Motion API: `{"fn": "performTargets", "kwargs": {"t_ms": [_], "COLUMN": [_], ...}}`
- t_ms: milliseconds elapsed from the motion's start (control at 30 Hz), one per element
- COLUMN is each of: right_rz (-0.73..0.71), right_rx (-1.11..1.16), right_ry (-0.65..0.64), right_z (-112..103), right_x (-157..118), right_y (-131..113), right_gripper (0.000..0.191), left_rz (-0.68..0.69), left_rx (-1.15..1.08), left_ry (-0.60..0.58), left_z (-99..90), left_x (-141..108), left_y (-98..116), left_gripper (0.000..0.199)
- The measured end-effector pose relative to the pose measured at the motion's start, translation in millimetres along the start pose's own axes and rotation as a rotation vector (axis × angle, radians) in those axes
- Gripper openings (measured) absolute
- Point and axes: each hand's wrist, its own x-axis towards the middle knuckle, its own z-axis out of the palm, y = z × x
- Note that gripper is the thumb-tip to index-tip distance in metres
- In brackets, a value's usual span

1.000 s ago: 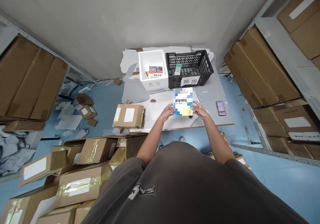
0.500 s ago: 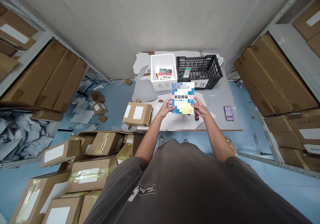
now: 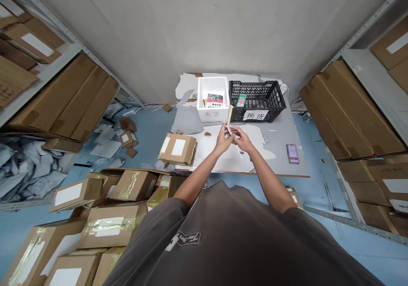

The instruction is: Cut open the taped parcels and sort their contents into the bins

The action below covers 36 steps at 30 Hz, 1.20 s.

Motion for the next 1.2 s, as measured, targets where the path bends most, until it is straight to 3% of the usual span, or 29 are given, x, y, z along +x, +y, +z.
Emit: {"fn": "performTargets", "kwargs": {"t_ms": [100,267,400,500,767,933,1100,1200], "right_rz": [-0.021,0.124,0.341,0.312,0.262,0.203,0.106,0.106], "right_rx": [-0.054,-0.014,0.271,0.394,0.388,0.305,0.203,0.14], "right_ry": [-0.032,0.267,0.17,0.11,0.094,0.146,0.086,0.01], "right_z": [0,-28,-36,-33,-37,-28,3,11], "right_x": [2,13,16,13,9,14,25,31], "right_y": [-6,4,11,8,-3,-2,-9,-20], "right_gripper": [0.063,0.075,0.074,0.072,0.075,0.077,0.075,0.063], "left_rz": [0.004,-0.059,-0.158,-0.17,-0.172,-0.079,0.057,0.079], "left_rx": [-0.111,-0.27,-0.372,-0.412,-0.305,0.138,0.166,0.056], "left_ry": [-0.001,-0.178,-0.224,-0.208,-0.182,0.114,-0.045,-0.062], "left_z": [-22.6,-71.0,-87.7,-88.4,-90.0,-74.7,-43.0,-47.2], "left_x": [4,9,5,0,1,2,5,10], "left_y": [7,19,14,7,5,11,24,31], "left_gripper": [0.089,0.097,0.105,0.106,0.1,0.08,0.109,0.121]}}
